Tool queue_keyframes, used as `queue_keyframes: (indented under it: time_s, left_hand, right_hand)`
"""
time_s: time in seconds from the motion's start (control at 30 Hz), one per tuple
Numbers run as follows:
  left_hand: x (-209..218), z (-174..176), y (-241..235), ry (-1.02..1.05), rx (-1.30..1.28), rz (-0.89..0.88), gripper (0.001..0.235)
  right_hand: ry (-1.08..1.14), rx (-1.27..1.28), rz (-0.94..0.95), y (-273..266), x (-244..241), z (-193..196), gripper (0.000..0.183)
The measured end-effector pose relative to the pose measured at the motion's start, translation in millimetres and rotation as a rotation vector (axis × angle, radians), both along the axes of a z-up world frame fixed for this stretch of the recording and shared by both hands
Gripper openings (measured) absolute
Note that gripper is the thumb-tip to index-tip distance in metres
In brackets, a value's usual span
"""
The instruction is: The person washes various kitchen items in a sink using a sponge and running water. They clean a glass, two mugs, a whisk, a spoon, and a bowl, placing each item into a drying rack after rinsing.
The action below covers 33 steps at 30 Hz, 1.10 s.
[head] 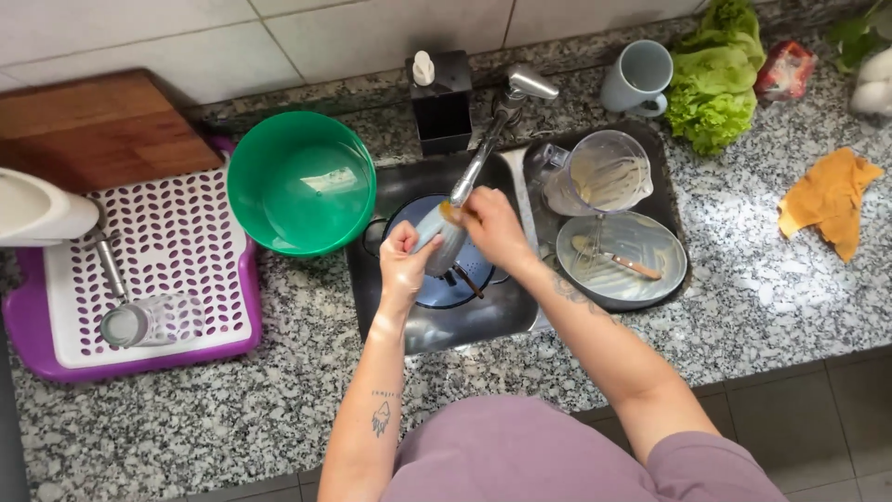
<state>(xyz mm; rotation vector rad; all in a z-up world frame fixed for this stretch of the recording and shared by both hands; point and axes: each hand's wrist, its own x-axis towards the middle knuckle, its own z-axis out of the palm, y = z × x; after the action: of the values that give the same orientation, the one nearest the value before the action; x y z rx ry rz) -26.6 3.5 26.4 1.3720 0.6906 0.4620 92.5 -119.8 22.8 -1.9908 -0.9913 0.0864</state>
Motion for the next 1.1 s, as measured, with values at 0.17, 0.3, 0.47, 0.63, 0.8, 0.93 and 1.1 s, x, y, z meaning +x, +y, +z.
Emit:
queue_keyframes:
  time_s: [0.17, 0.3, 0.47, 0.63, 0.8, 0.93, 1.1]
  left_hand:
    - [-2.5, 1.6, 7.7, 0.023, -0.050, -0.002, 0.052]
    - [1.3, -6.2, 6.4, 0.053, -0.032, -0.026, 0.054]
    - [-1.4, -11.5, 7.7, 0.063, 0.021, -0.045, 0.054]
    - [13.1, -1.0, 6.0, 0.168, 0.295, -0.125, 0.050]
    - [10.5, -9.2, -0.9, 0.110, 0.657, -0.234, 0.048]
    - [10.6, -14.3, -9.9, 0.103, 0.644, -0.244, 0.050]
    - [11.5, -8.6, -2.3, 0.156, 0.650, -0.217, 0.051]
  right_hand:
    - [-0.067, -0.107, 0.019, 0.1, 8.1, 1.7, 0.016]
    - [0.144, -0.065, -0.013, 9.5, 3.5, 6.5, 0.023]
    - [0.013, -0.240, -0.008, -7.3, 9.5, -12.6, 0.017]
    - [0.119, 0.059, -0.172, 4.0, -13.2, 11.1, 0.010]
    - [-0.267, 0.085, -0.077, -5.2, -17.9, 8.1, 0.009]
    - [-0.380, 0.065, -0.056, -8.4, -10.6, -9.8, 0.007]
    - [-0.393, 0.061, -0.079, -13.7, -16.1, -9.9, 0.015]
